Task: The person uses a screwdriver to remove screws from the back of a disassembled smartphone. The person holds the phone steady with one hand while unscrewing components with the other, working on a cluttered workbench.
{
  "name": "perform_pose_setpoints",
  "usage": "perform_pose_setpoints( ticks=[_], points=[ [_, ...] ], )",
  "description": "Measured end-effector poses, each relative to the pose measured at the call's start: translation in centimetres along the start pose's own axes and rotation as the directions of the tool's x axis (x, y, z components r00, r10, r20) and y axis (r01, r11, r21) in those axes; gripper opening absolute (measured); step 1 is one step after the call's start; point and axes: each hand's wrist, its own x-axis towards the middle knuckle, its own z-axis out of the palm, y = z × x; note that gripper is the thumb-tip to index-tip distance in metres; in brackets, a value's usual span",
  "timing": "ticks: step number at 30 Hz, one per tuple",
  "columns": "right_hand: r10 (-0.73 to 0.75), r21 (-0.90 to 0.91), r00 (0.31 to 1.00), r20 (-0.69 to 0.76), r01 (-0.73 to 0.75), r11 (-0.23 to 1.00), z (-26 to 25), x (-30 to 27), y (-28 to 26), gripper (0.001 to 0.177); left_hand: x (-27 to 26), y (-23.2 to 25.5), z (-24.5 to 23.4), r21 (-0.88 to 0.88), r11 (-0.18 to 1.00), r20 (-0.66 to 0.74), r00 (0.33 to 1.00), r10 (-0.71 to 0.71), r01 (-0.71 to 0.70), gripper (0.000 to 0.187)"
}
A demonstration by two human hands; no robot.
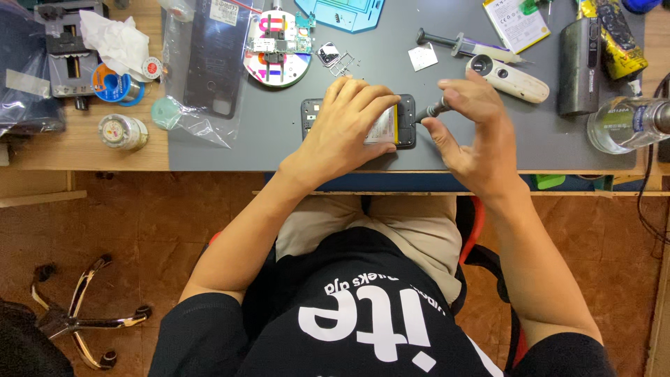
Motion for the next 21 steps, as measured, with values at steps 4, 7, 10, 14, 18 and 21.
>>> perform_pose_setpoints(
  ticks=[4, 7, 10, 14, 18, 21],
  points=[
    [0.085, 0.16, 0.992, 0.093, -0.099, 0.982, 0.2, 0.9, -1.1, 0.043, -0.3, -0.2, 0.7, 0.021, 1.0, -0.011, 1.0, 0.015, -0.015, 0.066],
    [-0.074, -0.025, 0.989, -0.131, 0.072, 0.997, 1.0, 0.8, -0.1, 0.047, -0.5, -0.5, 1.7, -0.015, 1.0, -0.072, 0.997, -0.016, 0.015, 0.066],
    [-0.042, 0.088, 0.995, -0.091, 0.05, 0.995, 0.9, 1.4, -0.5, 0.037, -0.5, -0.5, 1.8, -0.021, 1.0, -0.082, 0.996, -0.018, 0.017, 0.065],
    [-0.089, 0.026, 0.99, -0.111, 0.092, 0.995, 0.8, 1.2, -0.3, 0.042, -0.6, -0.5, 1.8, -0.032, 0.999, -0.076, 0.997, -0.024, 0.021, 0.064],
    [-0.058, 0.01, 0.994, -0.087, 0.059, 0.998, 0.6, 0.8, -0.3, 0.044, -0.6, -0.5, 2.0, -0.034, 0.999, -0.074, 0.997, -0.026, 0.023, 0.062],
    [0.0, 0.069, 0.993, -0.114, 0.008, 0.998, 0.7, 1.0, -1.1, 0.044, -0.7, -0.5, 1.9, -0.032, 0.999, -0.071, 0.997, -0.023, 0.021, 0.062]
  ],
)
